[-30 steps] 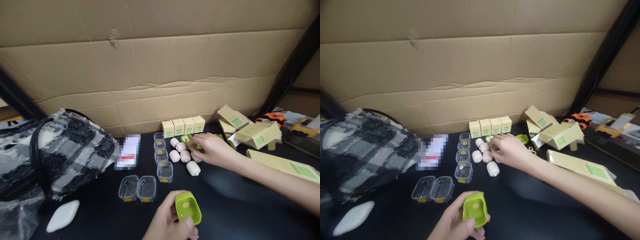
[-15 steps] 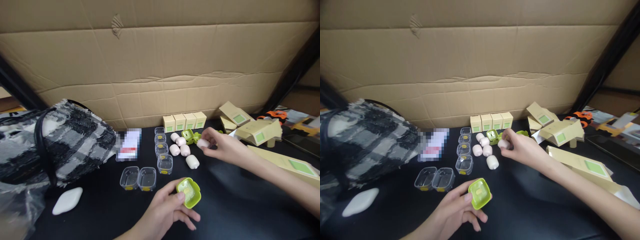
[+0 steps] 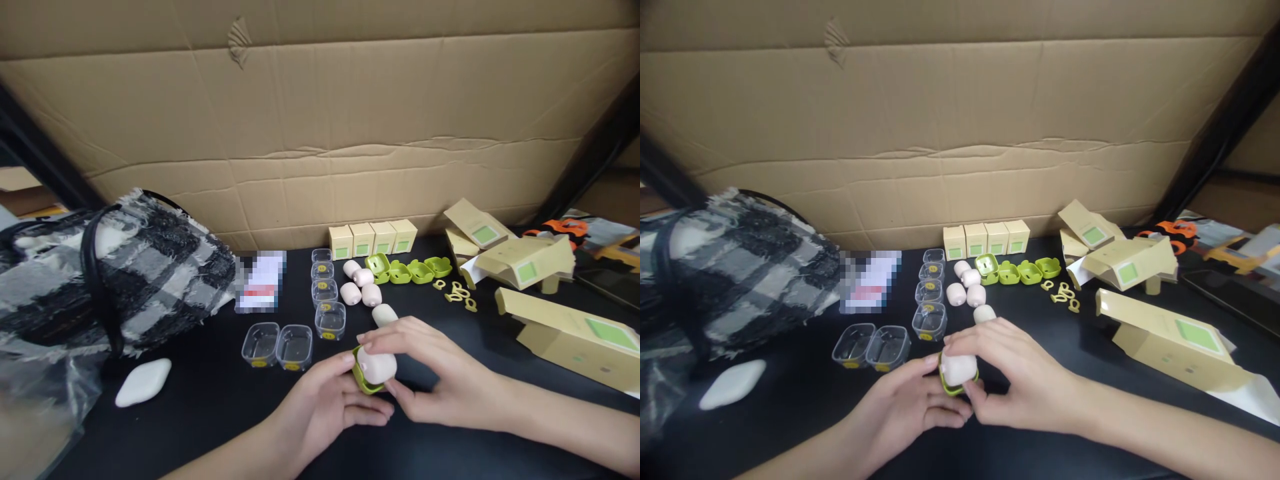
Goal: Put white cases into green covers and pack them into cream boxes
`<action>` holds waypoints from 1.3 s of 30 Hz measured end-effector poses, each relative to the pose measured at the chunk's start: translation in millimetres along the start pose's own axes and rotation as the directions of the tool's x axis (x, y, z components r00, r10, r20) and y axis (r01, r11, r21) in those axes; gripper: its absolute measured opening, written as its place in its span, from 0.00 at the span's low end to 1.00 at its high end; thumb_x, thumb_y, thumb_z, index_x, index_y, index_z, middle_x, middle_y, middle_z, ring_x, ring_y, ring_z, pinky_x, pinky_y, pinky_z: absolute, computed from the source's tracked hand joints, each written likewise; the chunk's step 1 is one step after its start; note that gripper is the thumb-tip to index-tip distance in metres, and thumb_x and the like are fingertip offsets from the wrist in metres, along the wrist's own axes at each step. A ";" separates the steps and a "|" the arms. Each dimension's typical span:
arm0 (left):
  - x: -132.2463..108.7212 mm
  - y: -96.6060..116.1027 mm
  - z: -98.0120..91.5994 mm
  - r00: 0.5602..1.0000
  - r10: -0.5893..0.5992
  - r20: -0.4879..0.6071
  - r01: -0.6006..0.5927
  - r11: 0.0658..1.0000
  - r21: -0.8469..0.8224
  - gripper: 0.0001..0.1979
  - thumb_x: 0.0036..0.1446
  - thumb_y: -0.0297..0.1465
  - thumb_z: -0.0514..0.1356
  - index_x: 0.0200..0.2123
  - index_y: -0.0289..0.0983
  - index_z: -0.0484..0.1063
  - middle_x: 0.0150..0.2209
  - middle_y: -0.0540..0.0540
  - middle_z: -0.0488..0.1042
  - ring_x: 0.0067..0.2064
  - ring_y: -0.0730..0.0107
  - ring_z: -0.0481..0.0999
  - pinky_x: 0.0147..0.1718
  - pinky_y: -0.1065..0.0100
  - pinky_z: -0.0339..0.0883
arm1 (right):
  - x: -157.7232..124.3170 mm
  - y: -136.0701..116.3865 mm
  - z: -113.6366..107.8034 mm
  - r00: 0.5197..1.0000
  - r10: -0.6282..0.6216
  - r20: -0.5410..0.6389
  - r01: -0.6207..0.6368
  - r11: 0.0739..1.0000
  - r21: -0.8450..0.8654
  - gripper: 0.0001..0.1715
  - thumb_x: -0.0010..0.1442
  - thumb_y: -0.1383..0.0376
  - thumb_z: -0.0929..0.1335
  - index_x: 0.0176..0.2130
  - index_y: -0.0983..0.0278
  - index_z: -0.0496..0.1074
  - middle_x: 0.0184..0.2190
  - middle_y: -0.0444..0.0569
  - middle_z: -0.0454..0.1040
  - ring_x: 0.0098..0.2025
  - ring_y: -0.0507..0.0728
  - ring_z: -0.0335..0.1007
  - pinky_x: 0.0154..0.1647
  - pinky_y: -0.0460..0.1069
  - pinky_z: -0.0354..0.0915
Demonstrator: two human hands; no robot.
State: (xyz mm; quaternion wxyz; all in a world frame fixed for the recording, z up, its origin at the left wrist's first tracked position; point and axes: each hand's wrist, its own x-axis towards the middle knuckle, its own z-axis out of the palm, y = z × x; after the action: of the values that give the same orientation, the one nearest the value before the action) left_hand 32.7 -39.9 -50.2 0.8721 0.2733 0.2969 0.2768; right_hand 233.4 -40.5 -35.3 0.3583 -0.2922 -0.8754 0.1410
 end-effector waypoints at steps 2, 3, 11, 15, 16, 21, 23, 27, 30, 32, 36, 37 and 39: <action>-0.2 0.9 -0.2 1.000 0.000 0.003 0.000 1.000 0.007 0.17 0.59 0.33 0.56 0.39 0.24 0.77 0.34 0.37 0.80 0.35 0.63 0.80 0.42 0.64 0.69 | 0.3 1.1 0.4 1.000 -0.011 0.026 0.012 1.000 -0.011 0.26 0.53 0.76 0.67 0.50 0.60 0.65 0.47 0.48 0.76 0.50 0.54 0.72 0.51 0.50 0.65; -0.2 1.4 -0.1 1.000 0.001 0.004 -0.001 1.000 0.007 0.16 0.59 0.33 0.57 0.39 0.25 0.77 0.34 0.37 0.80 0.36 0.63 0.80 0.42 0.64 0.69 | 0.4 1.0 0.6 0.999 -0.007 0.036 0.007 1.000 -0.010 0.26 0.53 0.77 0.67 0.50 0.60 0.64 0.48 0.48 0.76 0.50 0.54 0.71 0.52 0.50 0.65; 1.0 1.9 5.5 1.000 0.024 -0.001 -0.024 0.999 0.021 0.15 0.52 0.34 0.67 0.40 0.30 0.77 0.37 0.41 0.79 0.36 0.69 0.77 0.41 0.66 0.69 | -2.7 1.1 7.5 0.999 0.040 0.037 -0.044 0.992 0.116 0.21 0.59 0.67 0.70 0.51 0.61 0.65 0.46 0.51 0.74 0.50 0.56 0.69 0.49 0.50 0.68; 1.2 1.2 6.8 1.000 0.022 -0.008 -0.022 1.000 -0.014 0.15 0.50 0.34 0.69 0.39 0.31 0.78 0.36 0.44 0.78 0.35 0.73 0.76 0.40 0.68 0.69 | -3.9 0.6 8.0 1.000 0.003 -0.018 -0.001 0.994 0.112 0.18 0.60 0.68 0.69 0.50 0.61 0.66 0.45 0.52 0.75 0.47 0.56 0.71 0.46 0.49 0.70; 1.4 1.1 7.0 1.000 0.016 -0.004 -0.016 1.000 -0.021 0.15 0.50 0.34 0.68 0.38 0.30 0.78 0.35 0.44 0.78 0.34 0.73 0.76 0.39 0.68 0.69 | -4.1 -0.1 8.1 1.000 -0.006 -0.027 0.008 0.996 0.093 0.18 0.60 0.68 0.69 0.50 0.60 0.66 0.44 0.52 0.75 0.46 0.56 0.71 0.44 0.48 0.70; 2.3 -0.1 9.2 1.000 -0.012 -0.006 0.012 1.000 -0.007 0.11 0.49 0.32 0.66 0.34 0.30 0.76 0.29 0.45 0.75 0.31 0.72 0.75 0.35 0.68 0.70 | -4.8 -5.3 13.9 0.997 0.026 -0.068 -0.027 1.000 -0.009 0.21 0.51 0.72 0.70 0.45 0.59 0.69 0.38 0.49 0.73 0.36 0.54 0.71 0.32 0.47 0.69; 2.4 -0.5 9.6 1.000 -0.011 -0.001 0.011 1.000 -0.004 0.09 0.48 0.30 0.65 0.32 0.30 0.75 0.27 0.46 0.74 0.30 0.72 0.74 0.33 0.69 0.69 | -4.4 -7.6 18.2 0.996 0.045 -0.083 -0.048 0.998 -0.036 0.20 0.49 0.72 0.69 0.43 0.59 0.70 0.35 0.48 0.72 0.34 0.54 0.70 0.30 0.47 0.68; 1.8 -0.2 9.1 1.000 -0.006 0.028 0.006 1.000 -0.006 0.08 0.48 0.28 0.63 0.31 0.29 0.74 0.27 0.47 0.72 0.29 0.73 0.73 0.30 0.71 0.67 | -2.6 -11.4 24.0 0.995 0.067 -0.078 -0.073 0.994 -0.078 0.17 0.46 0.71 0.68 0.38 0.60 0.70 0.33 0.47 0.70 0.33 0.55 0.67 0.28 0.47 0.66; 0.4 0.9 10.0 1.000 -0.011 0.021 0.010 1.000 0.024 0.07 0.48 0.28 0.61 0.32 0.30 0.73 0.28 0.47 0.71 0.29 0.72 0.73 0.31 0.70 0.67 | -1.2 -13.4 25.0 0.995 0.077 -0.069 -0.083 0.992 -0.090 0.15 0.44 0.72 0.67 0.36 0.60 0.70 0.32 0.47 0.70 0.32 0.55 0.66 0.27 0.47 0.64; -0.9 2.1 11.7 1.000 -0.016 0.022 0.015 0.999 0.044 0.07 0.48 0.28 0.61 0.31 0.31 0.73 0.27 0.47 0.71 0.30 0.71 0.73 0.32 0.70 0.66 | -0.6 -14.5 24.8 0.994 0.080 -0.071 -0.086 0.992 -0.091 0.15 0.43 0.72 0.67 0.35 0.61 0.70 0.32 0.47 0.70 0.31 0.55 0.65 0.27 0.47 0.64; -3.3 4.0 14.7 1.000 -0.015 0.002 0.015 0.998 0.065 0.07 0.46 0.28 0.60 0.31 0.31 0.73 0.28 0.48 0.71 0.30 0.71 0.71 0.33 0.69 0.65 | 0.0 -16.2 24.5 0.995 0.079 -0.063 -0.086 0.990 -0.111 0.14 0.42 0.72 0.66 0.33 0.61 0.70 0.30 0.46 0.70 0.31 0.55 0.64 0.26 0.47 0.63; -3.7 4.0 14.8 1.000 -0.014 -0.002 0.014 0.997 0.072 0.08 0.46 0.28 0.60 0.32 0.32 0.74 0.28 0.48 0.71 0.30 0.71 0.70 0.33 0.69 0.65 | 0.2 -16.5 24.6 0.995 0.075 -0.063 -0.082 0.989 -0.123 0.14 0.42 0.72 0.66 0.33 0.60 0.70 0.30 0.46 0.70 0.30 0.55 0.63 0.26 0.47 0.63; -3.7 3.4 14.1 1.000 -0.012 -0.004 0.012 0.997 0.080 0.09 0.46 0.27 0.59 0.33 0.32 0.74 0.29 0.48 0.70 0.30 0.71 0.69 0.33 0.68 0.65 | 0.7 -16.7 25.2 0.996 0.062 -0.061 -0.070 0.987 -0.142 0.14 0.42 0.71 0.66 0.33 0.60 0.70 0.30 0.46 0.71 0.30 0.55 0.64 0.26 0.47 0.63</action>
State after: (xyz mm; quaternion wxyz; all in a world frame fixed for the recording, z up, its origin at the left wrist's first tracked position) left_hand 38.5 -44.3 -37.2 0.8617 0.3055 0.3109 0.2600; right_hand 208.3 -54.1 -45.1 0.3559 -0.3501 -0.8626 0.0811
